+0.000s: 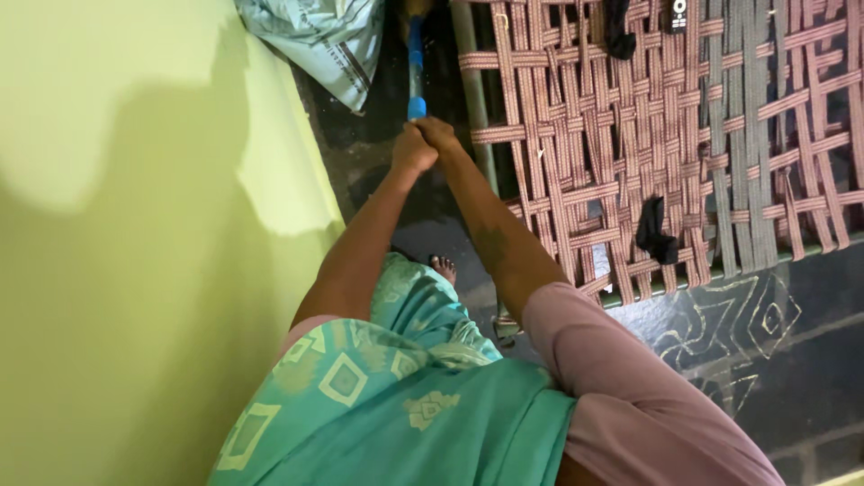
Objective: The person sweeps a dark tiled floor using a broom with a blue handle. They move around the room, sweeping near a woven cot, a yellow bucket, and a pile of clothes, while also cleaning over a white geometric pattern drawn on the floor.
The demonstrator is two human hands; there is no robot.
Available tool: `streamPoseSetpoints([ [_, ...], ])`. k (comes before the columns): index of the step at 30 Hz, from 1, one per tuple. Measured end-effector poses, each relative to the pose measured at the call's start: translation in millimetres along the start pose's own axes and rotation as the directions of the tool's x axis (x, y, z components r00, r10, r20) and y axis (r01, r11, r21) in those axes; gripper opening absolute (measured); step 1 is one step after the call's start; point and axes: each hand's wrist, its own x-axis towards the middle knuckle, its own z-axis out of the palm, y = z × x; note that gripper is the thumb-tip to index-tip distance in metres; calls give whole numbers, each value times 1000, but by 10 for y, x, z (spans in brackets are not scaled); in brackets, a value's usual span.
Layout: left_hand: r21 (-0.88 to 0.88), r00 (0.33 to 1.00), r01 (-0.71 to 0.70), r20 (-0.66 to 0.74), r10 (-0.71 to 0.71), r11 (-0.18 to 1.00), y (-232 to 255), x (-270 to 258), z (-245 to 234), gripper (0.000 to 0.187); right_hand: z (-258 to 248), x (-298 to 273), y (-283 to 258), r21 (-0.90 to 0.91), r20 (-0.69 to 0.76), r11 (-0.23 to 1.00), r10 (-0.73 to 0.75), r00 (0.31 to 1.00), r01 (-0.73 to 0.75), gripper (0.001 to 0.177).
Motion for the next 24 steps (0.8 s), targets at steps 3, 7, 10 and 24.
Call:
streamPoseSetpoints([
  [3,37,999,-43,9,42,998,-91,-151,125,60,-84,-85,137,107,49,988,107,993,-111,27],
  [7,60,995,-94,-21,95,994,-139,-235,154,64,-164,-103,212,206,128,962,153,980,-177,26],
  [10,50,987,-145,-68,148,988,-225,-337,156,66,-185,-129,319,250,169,946,168,971,-207,25],
  [24,160,984,0,174,-28,987,-217,-1516,409,65,-402,-810,1075,21,-429,992,120,895,-123,29],
])
